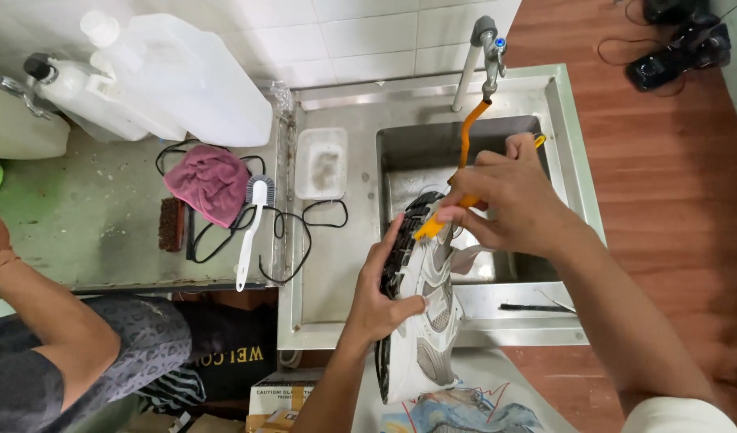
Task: The person scrubs a white and grey sneaker with a yellow brush over a sink, focusing on the upper, sole, and sides. They rinse the shoe under running water and continue scrubbing different areas before rinsing again.
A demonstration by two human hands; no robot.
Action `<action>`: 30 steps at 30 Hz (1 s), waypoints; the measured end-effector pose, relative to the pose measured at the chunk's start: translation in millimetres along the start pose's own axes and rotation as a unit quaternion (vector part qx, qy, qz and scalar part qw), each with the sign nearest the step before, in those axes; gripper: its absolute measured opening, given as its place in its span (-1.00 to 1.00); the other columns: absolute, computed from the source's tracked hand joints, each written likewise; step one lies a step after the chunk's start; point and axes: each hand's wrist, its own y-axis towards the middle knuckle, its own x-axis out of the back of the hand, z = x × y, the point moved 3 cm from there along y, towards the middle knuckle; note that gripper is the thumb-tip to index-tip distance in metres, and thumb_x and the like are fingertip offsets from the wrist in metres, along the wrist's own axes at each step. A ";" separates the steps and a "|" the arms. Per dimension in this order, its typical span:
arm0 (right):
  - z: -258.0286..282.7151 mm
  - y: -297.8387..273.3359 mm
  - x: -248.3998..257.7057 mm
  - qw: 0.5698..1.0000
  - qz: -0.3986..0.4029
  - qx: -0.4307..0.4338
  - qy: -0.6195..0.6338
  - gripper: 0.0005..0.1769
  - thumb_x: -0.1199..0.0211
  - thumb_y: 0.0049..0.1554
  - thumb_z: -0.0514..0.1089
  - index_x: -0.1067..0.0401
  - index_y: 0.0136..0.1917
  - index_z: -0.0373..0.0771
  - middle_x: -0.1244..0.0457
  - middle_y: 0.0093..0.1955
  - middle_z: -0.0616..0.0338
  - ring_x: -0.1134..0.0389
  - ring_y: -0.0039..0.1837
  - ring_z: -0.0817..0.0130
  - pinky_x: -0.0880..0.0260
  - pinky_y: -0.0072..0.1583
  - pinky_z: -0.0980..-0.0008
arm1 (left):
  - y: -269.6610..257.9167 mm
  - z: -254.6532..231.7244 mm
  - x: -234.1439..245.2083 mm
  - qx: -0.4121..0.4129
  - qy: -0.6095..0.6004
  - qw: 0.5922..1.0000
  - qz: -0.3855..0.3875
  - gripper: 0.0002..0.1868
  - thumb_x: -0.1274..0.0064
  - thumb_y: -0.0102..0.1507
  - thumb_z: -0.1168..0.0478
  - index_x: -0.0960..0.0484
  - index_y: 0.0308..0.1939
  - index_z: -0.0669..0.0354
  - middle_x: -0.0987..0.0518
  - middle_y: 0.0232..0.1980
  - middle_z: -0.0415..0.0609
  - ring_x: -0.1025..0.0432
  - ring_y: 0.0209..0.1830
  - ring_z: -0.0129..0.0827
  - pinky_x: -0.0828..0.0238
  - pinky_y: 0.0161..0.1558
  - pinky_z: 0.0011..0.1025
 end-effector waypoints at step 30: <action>-38.8 -5.4 -8.8 0.995 -0.037 -0.066 -0.068 -0.69 -0.27 0.26 0.34 -0.49 -0.19 0.22 -0.21 -0.40 0.64 -0.16 -0.26 0.45 0.09 0.09 0.16 | 7.2 12.4 -8.5 0.010 -0.055 0.998 0.018 0.23 -0.20 -0.11 0.31 -0.13 0.69 -0.02 -0.31 0.66 0.14 -0.27 0.60 -0.02 -0.24 0.54 -0.06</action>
